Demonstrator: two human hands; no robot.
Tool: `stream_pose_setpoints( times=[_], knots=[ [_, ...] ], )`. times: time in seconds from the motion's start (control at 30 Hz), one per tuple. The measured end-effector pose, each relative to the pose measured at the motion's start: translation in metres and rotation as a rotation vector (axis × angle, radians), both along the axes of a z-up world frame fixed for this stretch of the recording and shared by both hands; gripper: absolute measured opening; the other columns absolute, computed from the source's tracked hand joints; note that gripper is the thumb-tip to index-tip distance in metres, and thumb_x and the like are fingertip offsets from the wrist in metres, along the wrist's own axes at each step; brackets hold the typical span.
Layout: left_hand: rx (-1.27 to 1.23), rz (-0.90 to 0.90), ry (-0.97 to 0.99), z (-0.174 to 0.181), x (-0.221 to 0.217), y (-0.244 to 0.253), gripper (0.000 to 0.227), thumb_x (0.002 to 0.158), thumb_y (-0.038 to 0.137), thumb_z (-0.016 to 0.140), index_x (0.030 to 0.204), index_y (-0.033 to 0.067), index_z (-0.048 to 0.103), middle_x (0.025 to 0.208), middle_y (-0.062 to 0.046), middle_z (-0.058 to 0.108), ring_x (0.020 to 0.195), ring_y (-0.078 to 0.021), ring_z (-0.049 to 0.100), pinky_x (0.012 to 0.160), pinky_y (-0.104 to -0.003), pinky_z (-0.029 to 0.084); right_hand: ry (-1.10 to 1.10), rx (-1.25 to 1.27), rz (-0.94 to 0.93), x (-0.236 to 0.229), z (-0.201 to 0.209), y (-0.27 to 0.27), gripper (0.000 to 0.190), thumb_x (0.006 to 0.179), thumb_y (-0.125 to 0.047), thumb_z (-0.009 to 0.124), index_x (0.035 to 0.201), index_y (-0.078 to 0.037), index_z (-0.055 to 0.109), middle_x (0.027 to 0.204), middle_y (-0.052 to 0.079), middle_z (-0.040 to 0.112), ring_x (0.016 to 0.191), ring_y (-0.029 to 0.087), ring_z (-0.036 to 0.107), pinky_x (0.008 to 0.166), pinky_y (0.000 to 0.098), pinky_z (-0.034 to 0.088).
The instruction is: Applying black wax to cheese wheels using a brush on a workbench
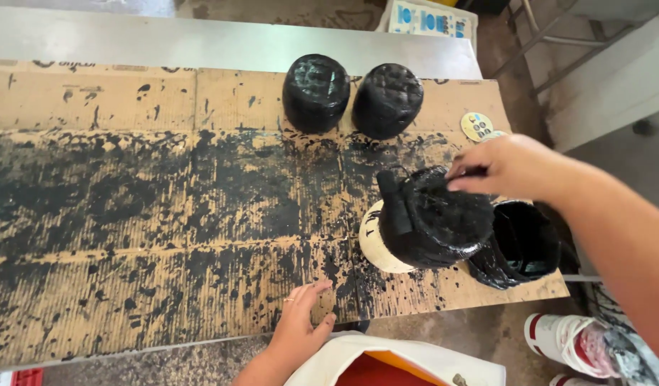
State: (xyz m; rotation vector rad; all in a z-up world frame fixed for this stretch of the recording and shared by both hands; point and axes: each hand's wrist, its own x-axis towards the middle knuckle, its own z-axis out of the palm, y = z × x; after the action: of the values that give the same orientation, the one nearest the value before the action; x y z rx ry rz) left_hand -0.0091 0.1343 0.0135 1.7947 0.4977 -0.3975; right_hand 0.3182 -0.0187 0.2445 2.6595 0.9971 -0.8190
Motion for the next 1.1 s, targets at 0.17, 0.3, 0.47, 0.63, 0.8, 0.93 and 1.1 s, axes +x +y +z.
stream_pose_setpoints(
  times=[0.17, 0.3, 0.47, 0.63, 0.8, 0.93, 1.1],
  knots=[
    [0.017, -0.058, -0.062, -0.009, 0.001, 0.002, 0.056, 0.093, 0.028, 0.062, 0.147, 0.0248, 0.049, 0.151, -0.001, 0.049, 0.133, -0.0213, 0.045, 0.094, -0.040, 0.045, -0.193, 0.154, -0.030, 0.035, -0.033, -0.107, 0.033, 0.081, -0.050, 0.075, 0.107, -0.032, 0.081, 0.100, -0.013, 0.082, 0.084, 0.011, 0.073, 0.083, 0.0259, 0.055],
    [0.023, -0.038, -0.156, -0.021, -0.008, 0.008, 0.054, 0.094, 0.021, 0.062, 0.146, 0.0221, 0.051, 0.149, -0.001, 0.052, 0.142, -0.0222, 0.041, 0.115, -0.050, 0.033, -0.213, 0.125, -0.273, 0.029, -0.013, -0.159, 0.024, 0.085, -0.042, 0.076, 0.100, -0.024, 0.084, 0.083, -0.009, 0.085, 0.066, 0.010, 0.063, 0.071, 0.0253, 0.049],
    [0.040, -0.062, -0.083, -0.011, -0.012, 0.010, 0.058, 0.092, 0.022, 0.062, 0.149, 0.0272, 0.048, 0.149, 0.002, 0.050, 0.129, -0.0165, 0.048, 0.077, -0.030, 0.047, -0.172, 0.341, -0.484, -0.020, 0.001, -0.109, 0.028, 0.093, -0.035, 0.072, 0.116, -0.021, 0.079, 0.084, 0.004, 0.075, 0.059, 0.018, 0.049, 0.064, 0.0308, 0.043],
    [0.066, -0.130, -0.131, -0.010, -0.009, 0.011, 0.055, 0.094, 0.029, 0.061, 0.148, 0.0232, 0.050, 0.149, -0.003, 0.051, 0.140, -0.0238, 0.042, 0.108, -0.048, 0.040, -0.283, 0.242, -0.237, -0.065, -0.026, -0.045, 0.031, 0.098, -0.044, 0.060, 0.126, -0.039, 0.071, 0.100, -0.010, 0.080, 0.056, 0.013, 0.061, 0.069, 0.0299, 0.059],
    [0.082, -0.126, -0.139, -0.008, -0.014, 0.015, 0.058, 0.092, 0.024, 0.063, 0.148, 0.0295, 0.049, 0.146, 0.002, 0.053, 0.118, -0.0174, 0.051, 0.058, -0.026, 0.048, -0.768, 0.188, 0.292, -0.066, -0.075, -0.072, 0.022, 0.102, -0.048, 0.056, 0.106, -0.032, 0.071, 0.067, -0.005, 0.056, 0.049, 0.024, 0.060, 0.039, 0.0378, 0.047],
    [0.088, -0.084, -0.162, -0.021, -0.024, 0.022, 0.055, 0.092, 0.027, 0.062, 0.146, 0.0236, 0.052, 0.149, 0.000, 0.053, 0.139, -0.0208, 0.045, 0.109, -0.048, 0.042, -0.814, 0.132, 0.238, -0.077, -0.045, -0.088, 0.023, 0.101, -0.052, 0.054, 0.099, -0.032, 0.062, 0.078, -0.011, 0.067, 0.067, 0.022, 0.071, 0.050, 0.0370, 0.055],
    [0.066, -0.087, -0.120, -0.011, -0.025, 0.023, 0.062, 0.091, 0.027, 0.065, 0.149, 0.0260, 0.045, 0.151, 0.003, 0.050, 0.107, -0.0126, 0.057, 0.056, -0.024, 0.041, -0.644, 0.053, 0.022, -0.088, -0.035, -0.031, 0.032, 0.103, -0.051, 0.046, 0.119, -0.037, 0.070, 0.128, -0.014, 0.070, 0.086, 0.020, 0.078, 0.051, 0.0394, 0.066]
  ],
)
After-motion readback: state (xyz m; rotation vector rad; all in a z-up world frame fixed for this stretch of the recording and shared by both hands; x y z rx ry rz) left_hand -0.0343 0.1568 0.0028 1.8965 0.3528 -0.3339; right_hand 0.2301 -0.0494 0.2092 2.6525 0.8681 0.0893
